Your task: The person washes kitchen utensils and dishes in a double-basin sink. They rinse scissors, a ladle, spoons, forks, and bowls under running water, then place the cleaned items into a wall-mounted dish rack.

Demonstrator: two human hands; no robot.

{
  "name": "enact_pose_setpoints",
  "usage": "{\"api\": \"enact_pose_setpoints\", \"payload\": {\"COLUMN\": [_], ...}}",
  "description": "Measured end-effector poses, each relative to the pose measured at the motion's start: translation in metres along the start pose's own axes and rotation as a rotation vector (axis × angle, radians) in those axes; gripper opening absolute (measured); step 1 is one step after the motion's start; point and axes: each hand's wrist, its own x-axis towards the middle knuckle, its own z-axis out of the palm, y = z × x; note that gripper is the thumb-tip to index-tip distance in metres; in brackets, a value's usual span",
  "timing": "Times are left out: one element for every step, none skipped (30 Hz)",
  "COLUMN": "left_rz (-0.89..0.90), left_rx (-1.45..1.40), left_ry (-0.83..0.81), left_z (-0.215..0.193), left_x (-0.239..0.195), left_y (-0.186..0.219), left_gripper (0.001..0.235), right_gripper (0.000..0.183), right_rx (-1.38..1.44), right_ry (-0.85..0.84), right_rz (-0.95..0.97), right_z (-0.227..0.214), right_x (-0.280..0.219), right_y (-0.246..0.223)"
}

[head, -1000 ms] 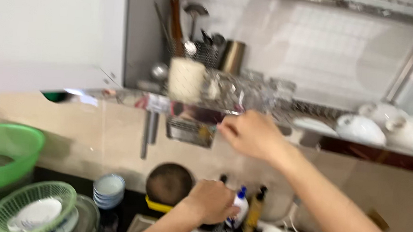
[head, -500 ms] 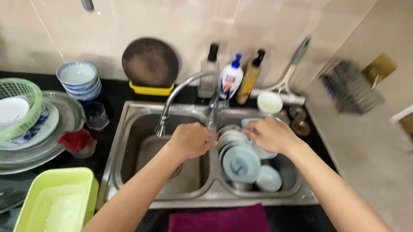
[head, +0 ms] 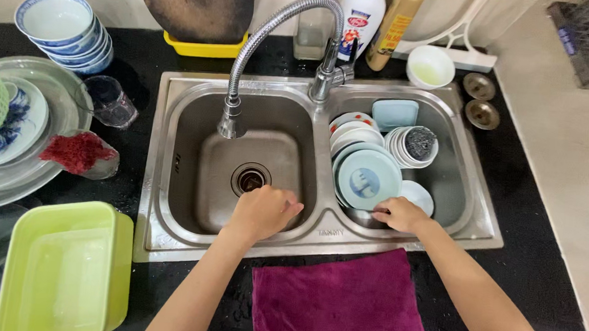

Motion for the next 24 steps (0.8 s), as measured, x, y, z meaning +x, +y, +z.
{"api": "enact_pose_setpoints", "payload": {"left_rz": [-0.019,-0.038,-0.058,-0.078,-0.096,-0.096,-0.097,-0.098,-0.121,-0.144,-0.166,-0.177,-0.189,-0.202,-0.207,-0.212,-0.215,-0.226,-0.235,-0.243,-0.247,-0.252,-0.257,-0.251], "left_rx": [-0.029,-0.058,-0.066,-0.074,-0.081,-0.089,-0.094,-0.099,-0.109,-0.119,-0.130,-0.136,-0.141,-0.147,-0.144,-0.142,-0.139,-0.143,-0.145,-0.148,-0.153,-0.157,-0.163,-0.169], "left_ry": [0.014,0.028,0.022,0.016,0.016,0.034,0.060,0.085,0.077,0.068,0.060,0.070,0.079,0.087,0.095,0.103,0.111,0.114,0.114,0.114,0.114,0.113,0.114,0.115], "left_z": [0.004,0.008,0.012,0.015,0.018,0.021,0.024,0.026,0.029,0.032,0.035,0.039,0.041,0.043,0.044,0.045,0.046,0.046,0.046,0.046,0.046,0.045,0.046,0.046], "left_x": [0.001,0.003,0.005,0.008,0.012,0.013,0.015,0.018,0.020,0.022,0.024,0.027,0.029,0.031,0.033,0.034,0.036,0.038,0.038,0.038,0.039,0.040,0.040,0.041], "left_y": [-0.002,-0.004,-0.005,-0.006,-0.007,-0.007,-0.005,-0.003,-0.001,0.000,0.002,0.003,0.004,0.004,0.005,0.005,0.006,0.007,0.007,0.008,0.009,0.009,0.009,0.009], "left_gripper": [0.030,0.030,0.029,0.029,0.029,0.029,0.029,0.028,0.029,0.029,0.029,0.029,0.029,0.029,0.028,0.028,0.028,0.028,0.027,0.027,0.027,0.026,0.026,0.026], "right_gripper": [0.028,0.028,0.028,0.028,0.027,0.026,0.026,0.025,0.024,0.023,0.022,0.032,0.045,0.059,0.062,0.064,0.067,0.067,0.066,0.066,0.066,0.067,0.068,0.064], "right_rx": [0.008,0.016,0.024,0.032,0.037,0.015,-0.010,-0.035,-0.051,-0.067,-0.082,-0.074,-0.065,-0.056,-0.105,-0.154,-0.203,-0.230,-0.254,-0.277,-0.290,-0.303,-0.316,-0.363], "right_ry": [0.036,0.073,0.058,0.044,0.034,0.049,0.069,0.089,0.174,0.259,0.345,0.394,0.442,0.489,0.497,0.506,0.516,0.545,0.575,0.605,0.576,0.545,0.514,0.492], "right_rz": [-0.049,-0.098,-0.093,-0.089,-0.086,-0.056,-0.032,-0.009,0.017,0.042,0.068,0.063,0.057,0.051,-0.004,-0.059,-0.113,-0.186,-0.254,-0.322,-0.391,-0.461,-0.531,-0.600], "right_z": [0.005,0.009,0.010,0.011,0.010,0.011,0.009,0.007,0.007,0.007,0.009,0.010,0.011,0.011,0.011,0.011,0.009,0.006,0.004,0.002,-0.002,-0.006,-0.009,-0.013], "right_x": [0.007,0.012,0.017,0.021,0.026,0.030,0.036,0.041,0.046,0.051,0.056,0.062,0.067,0.072,0.076,0.079,0.083,0.086,0.089,0.092,0.095,0.099,0.103,0.109], "right_y": [0.005,0.010,0.014,0.016,0.018,0.020,0.020,0.021,0.023,0.024,0.026,0.028,0.030,0.031,0.032,0.032,0.032,0.030,0.027,0.023,0.020,0.017,0.012,0.008]}}
